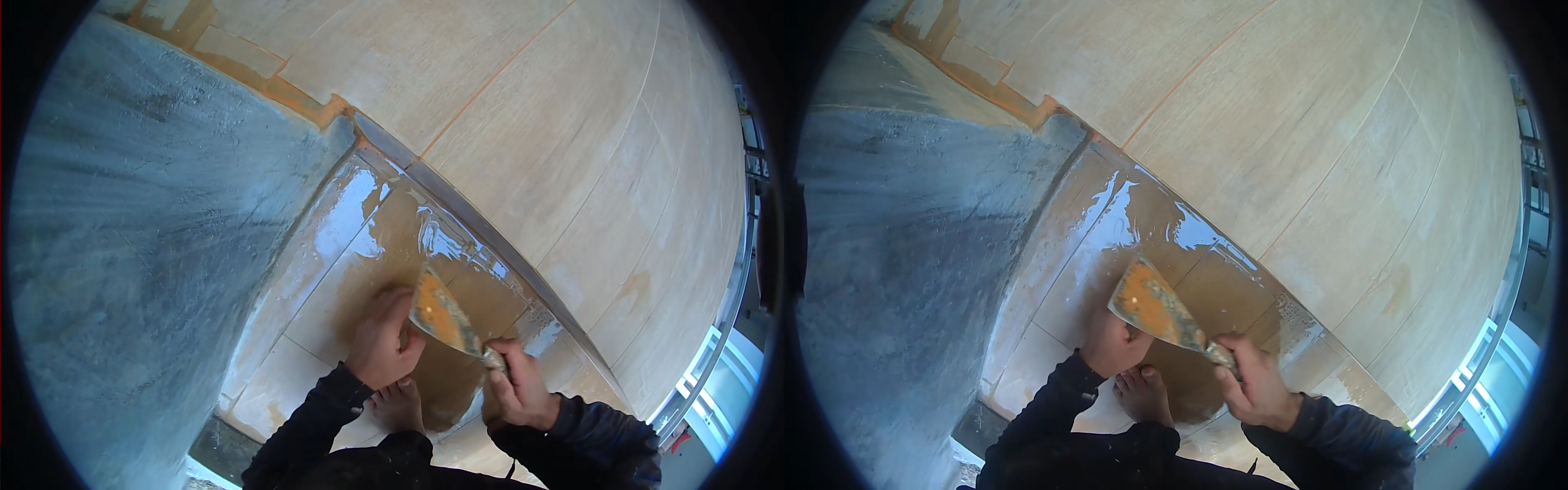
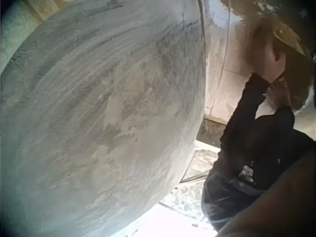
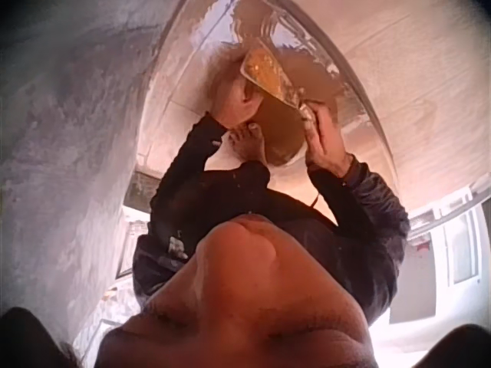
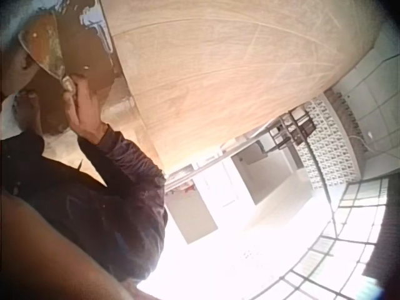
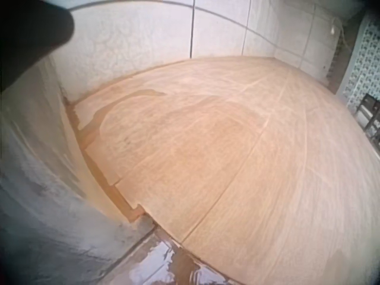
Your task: The person applies grout or filler into the seams between floor tiles using a putty knife and wipes off the excess material with a cloth.
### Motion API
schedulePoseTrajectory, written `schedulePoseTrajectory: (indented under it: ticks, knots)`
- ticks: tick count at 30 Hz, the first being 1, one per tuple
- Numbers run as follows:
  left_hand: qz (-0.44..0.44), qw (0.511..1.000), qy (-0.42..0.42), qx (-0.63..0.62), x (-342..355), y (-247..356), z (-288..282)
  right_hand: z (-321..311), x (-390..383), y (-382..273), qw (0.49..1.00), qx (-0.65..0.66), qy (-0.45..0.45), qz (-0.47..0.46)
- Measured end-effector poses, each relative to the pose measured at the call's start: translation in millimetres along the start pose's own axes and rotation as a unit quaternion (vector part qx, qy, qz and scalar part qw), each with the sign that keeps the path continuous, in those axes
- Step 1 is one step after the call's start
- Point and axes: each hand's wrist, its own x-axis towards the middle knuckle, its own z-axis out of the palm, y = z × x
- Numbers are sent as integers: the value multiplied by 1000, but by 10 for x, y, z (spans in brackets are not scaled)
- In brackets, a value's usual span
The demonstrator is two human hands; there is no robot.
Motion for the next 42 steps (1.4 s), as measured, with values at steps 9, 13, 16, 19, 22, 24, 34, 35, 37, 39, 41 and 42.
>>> schedulePoseTrajectory:
  ticks: [9, 13, 16, 19, 22, 24, 34, 35, 37, 39, 41, 42]
  knots:
    - [-46, 947, 67, -310, -535, 34, -171, 1242, 614, -5, 991, 103, -64, -57]
    - [-85, 979, 120, -139, -499, 80, -483, 894, 814, 173, 984, -74, -66, -150]
    - [-101, 984, 143, 13, -419, -1, -593, 634, 1018, 366, 961, -187, 74, -189]
    - [-72, 956, 217, 185, -226, 35, -657, 471, 1216, 445, 917, -331, 78, -209]
    - [-80, 922, 217, 312, -58, 69, -753, 487, 1284, 489, 904, -368, 55, -208]
    - [-83, 918, 213, 323, 97, 121, -822, 494, 1289, 501, 892, -399, 43, -206]
    - [-66, 904, 216, 363, 438, 188, -836, 486, 1289, 543, 890, -397, 60, -218]
    - [-66, 904, 215, 364, 435, 170, -828, 492, 1292, 551, 890, -395, 61, -220]
    - [-72, 904, 220, 359, 417, 146, -818, 494, 1294, 562, 890, -394, 62, -222]
    - [-75, 904, 219, 361, 407, 151, -798, 489, 1292, 564, 892, -390, 61, -222]
    - [-79, 902, 220, 364, 388, 155, -785, 490, 1290, 564, 892, -388, 61, -222]
    - [-75, 901, 221, 366, 381, 149, -779, 490, 1289, 561, 893, -387, 61, -222]
